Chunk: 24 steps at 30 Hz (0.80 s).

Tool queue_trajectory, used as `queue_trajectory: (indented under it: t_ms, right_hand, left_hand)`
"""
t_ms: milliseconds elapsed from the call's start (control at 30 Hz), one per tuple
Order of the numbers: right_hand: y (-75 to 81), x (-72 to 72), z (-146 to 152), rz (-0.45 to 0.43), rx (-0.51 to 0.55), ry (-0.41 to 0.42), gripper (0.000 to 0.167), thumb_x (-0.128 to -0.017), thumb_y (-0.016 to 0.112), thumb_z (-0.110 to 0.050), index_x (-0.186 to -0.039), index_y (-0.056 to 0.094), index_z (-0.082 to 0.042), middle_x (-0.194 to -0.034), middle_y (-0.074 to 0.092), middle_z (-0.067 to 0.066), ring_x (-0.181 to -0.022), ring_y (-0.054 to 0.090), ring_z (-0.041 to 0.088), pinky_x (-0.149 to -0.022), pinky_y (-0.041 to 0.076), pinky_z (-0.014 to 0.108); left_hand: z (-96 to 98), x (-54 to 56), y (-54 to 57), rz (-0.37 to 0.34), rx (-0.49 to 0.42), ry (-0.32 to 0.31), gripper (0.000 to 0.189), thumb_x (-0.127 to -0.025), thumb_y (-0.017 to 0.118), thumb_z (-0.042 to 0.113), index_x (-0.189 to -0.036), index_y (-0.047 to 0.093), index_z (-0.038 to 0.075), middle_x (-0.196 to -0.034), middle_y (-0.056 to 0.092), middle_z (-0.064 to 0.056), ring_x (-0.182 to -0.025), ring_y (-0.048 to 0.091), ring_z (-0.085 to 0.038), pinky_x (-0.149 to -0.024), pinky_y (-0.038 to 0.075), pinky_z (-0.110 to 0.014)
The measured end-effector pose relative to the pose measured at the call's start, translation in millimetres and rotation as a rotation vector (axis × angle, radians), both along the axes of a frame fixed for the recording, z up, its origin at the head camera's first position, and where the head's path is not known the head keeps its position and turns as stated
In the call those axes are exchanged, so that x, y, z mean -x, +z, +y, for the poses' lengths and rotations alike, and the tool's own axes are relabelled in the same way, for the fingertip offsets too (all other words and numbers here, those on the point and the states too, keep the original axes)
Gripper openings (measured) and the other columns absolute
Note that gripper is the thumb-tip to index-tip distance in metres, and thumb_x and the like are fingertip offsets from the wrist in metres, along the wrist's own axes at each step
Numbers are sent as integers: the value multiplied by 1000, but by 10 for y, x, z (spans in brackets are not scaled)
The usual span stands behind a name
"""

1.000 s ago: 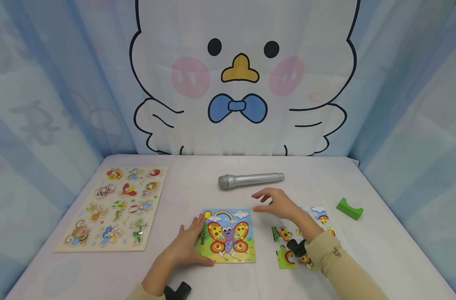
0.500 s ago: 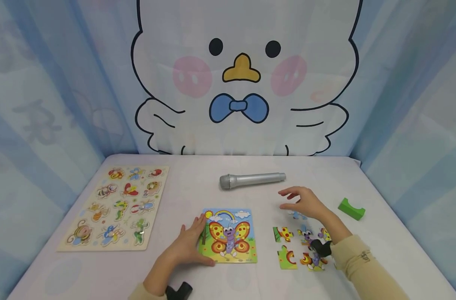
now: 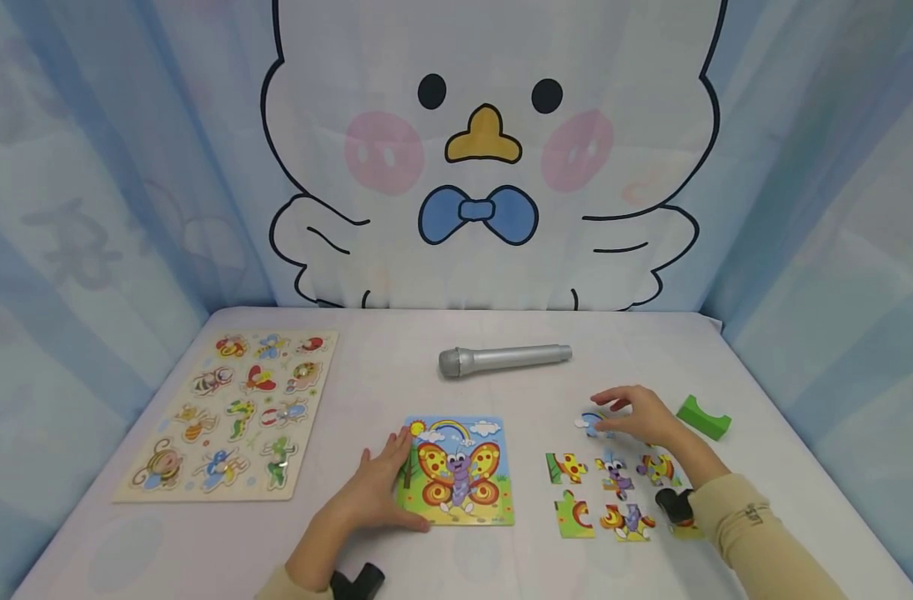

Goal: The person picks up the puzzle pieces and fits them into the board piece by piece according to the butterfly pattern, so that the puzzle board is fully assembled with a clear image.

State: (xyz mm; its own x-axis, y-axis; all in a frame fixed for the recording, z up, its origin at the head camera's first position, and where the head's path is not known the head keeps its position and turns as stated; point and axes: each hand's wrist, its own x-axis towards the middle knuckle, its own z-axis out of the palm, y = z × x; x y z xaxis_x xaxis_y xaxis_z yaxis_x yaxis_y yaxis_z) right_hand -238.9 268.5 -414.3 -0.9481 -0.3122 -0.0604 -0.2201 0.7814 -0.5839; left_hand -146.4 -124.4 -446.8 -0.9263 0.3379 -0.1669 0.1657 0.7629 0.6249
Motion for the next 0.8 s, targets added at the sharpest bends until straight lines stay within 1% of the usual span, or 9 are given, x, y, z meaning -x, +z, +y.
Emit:
queue_trajectory:
  t_ms: [67, 233, 400, 600, 800]
  right_hand:
    - [-25, 8, 25, -21, -21, -12, 46, -75, 75, -20, -114, 62, 0, -112, 61, 16, -97, 54, 32, -80, 47, 47]
    - [-72, 26, 91, -61, -76, -53, 50, -71, 78, -21, -115, 62, -1, -112, 60, 17, -95, 53, 30, -77, 47, 42]
    - [-80, 45, 117, -90, -89, -69, 52, -68, 80, -17, -114, 62, -1, -113, 59, 17, -95, 51, 29, -75, 46, 41]
    - [-73, 45, 102, -72, -115, -68, 48, -66, 81, -13, -109, 65, -1, -107, 60, 14, -92, 51, 27, -75, 45, 39]
    - [-69, 44, 83, -60, -134, -65, 45, -65, 82, -14, -106, 67, -2, -101, 61, 11, -87, 50, 25, -71, 43, 36]
  left_hand:
    - [-2, -2, 1, 2, -10, 9, 121, -52, 86, 45, -142, 22, -4, -149, 16, -19, -137, 11, -35, -106, 2, -60]
    - [6, -2, 0, -11, 3, 3, 121, -53, 85, 46, -143, 20, -3, -150, 14, -18, -137, 10, -35, -106, 3, -60]
    - [1, -5, -1, 1, -15, 3, 121, -52, 85, 46, -142, 22, -4, -150, 15, -18, -137, 11, -35, -106, 3, -61]
    - [2, -6, -5, 4, -17, -1, 121, -53, 85, 46, -143, 21, -4, -150, 15, -19, -137, 12, -35, -106, 4, -61]
    - [-5, -14, 17, 8, -12, 0, 120, -53, 85, 45, -142, 22, -5, -149, 16, -20, -137, 12, -36, -106, 3, -61]
